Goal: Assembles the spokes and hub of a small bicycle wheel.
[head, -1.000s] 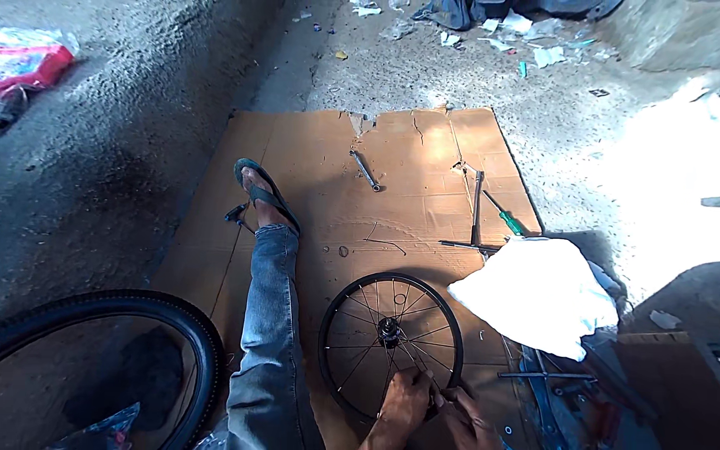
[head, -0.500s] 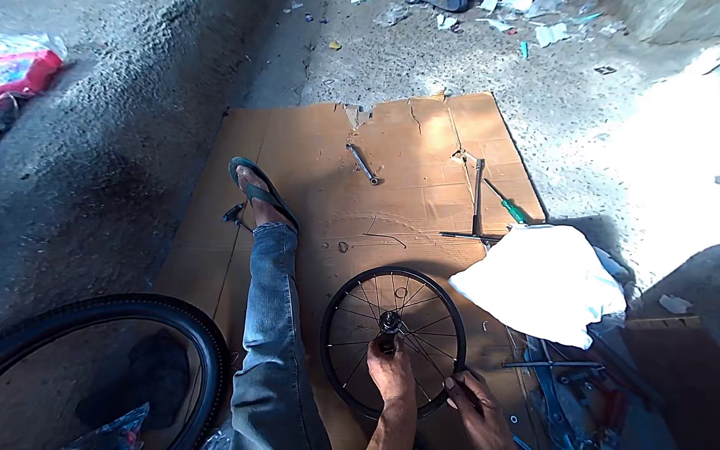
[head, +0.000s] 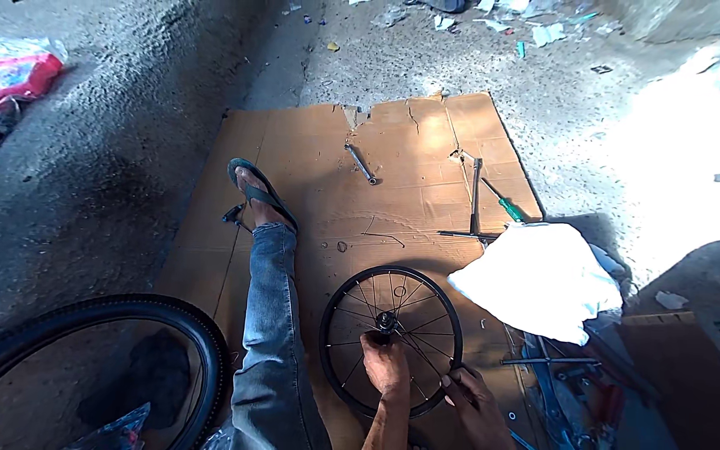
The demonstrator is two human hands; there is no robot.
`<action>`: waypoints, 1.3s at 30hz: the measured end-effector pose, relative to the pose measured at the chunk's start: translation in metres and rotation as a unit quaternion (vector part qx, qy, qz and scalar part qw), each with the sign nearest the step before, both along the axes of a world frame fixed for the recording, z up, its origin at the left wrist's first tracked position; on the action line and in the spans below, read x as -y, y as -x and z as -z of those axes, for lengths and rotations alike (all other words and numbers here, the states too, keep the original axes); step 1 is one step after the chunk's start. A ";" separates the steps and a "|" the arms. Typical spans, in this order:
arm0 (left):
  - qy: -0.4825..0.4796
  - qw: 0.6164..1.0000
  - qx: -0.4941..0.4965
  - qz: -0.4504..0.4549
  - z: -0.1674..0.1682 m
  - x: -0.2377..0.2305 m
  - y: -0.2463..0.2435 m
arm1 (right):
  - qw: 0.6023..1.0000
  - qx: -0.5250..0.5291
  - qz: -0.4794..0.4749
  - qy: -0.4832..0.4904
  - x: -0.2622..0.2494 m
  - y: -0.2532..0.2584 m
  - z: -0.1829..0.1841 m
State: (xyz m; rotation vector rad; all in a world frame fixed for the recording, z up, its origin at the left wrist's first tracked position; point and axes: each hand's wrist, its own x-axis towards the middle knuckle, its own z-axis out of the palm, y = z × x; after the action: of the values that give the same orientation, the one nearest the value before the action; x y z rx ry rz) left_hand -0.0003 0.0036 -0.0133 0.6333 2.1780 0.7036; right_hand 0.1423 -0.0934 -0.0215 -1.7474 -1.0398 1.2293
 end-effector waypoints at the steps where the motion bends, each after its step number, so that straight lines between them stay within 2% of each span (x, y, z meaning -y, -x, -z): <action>1: -0.008 1.000 0.025 -0.015 0.003 0.000 0.002 | 1.000 -0.001 0.002 -0.005 0.001 0.000 0.001; 3: -0.024 0.997 0.068 -0.023 0.011 0.000 0.008 | 1.000 -0.002 0.005 -0.013 0.000 0.001 0.002; 6: -0.017 0.990 0.140 0.024 0.014 -0.003 0.018 | 1.000 -0.006 0.007 -0.013 -0.002 0.000 0.005; 9: -0.043 0.981 0.186 0.031 0.015 -0.003 0.028 | 1.000 -0.013 0.012 -0.013 -0.004 0.000 0.001; 16: -0.040 0.989 0.140 0.028 0.015 -0.001 0.029 | 0.999 -0.017 0.020 -0.025 -0.005 -0.001 0.007; 20: -0.043 0.990 0.132 -0.015 0.008 -0.002 0.016 | 1.000 -0.013 0.013 -0.020 -0.005 -0.002 0.009; 25: -0.031 0.960 0.275 -0.035 0.003 -0.003 0.026 | 0.999 -0.032 0.032 -0.019 -0.004 -0.003 0.006; 29: 0.035 0.910 0.412 -0.001 0.001 -0.003 0.050 | 0.999 -0.009 0.040 -0.026 -0.003 0.004 0.004; 32: 0.045 0.906 0.421 0.005 0.003 -0.003 0.053 | 0.999 0.036 0.021 0.006 -0.001 0.007 -0.001; 36: 0.029 0.903 0.429 0.011 0.003 -0.002 0.051 | 0.999 0.031 0.010 0.034 -0.002 0.007 -0.005; 38: 0.026 0.912 0.406 0.051 -0.003 -0.001 0.055 | 0.999 0.030 0.004 0.036 -0.002 0.008 -0.006; 39: 0.026 0.930 0.353 0.102 -0.007 0.000 0.060 | 0.999 0.028 0.004 0.039 -0.002 0.009 -0.008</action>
State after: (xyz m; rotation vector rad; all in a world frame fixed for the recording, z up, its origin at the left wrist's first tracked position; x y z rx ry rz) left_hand -0.0602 0.0040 -0.0058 0.4702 1.4371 0.6338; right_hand 0.1333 -0.0912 -0.0140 -1.8539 -1.0280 1.2377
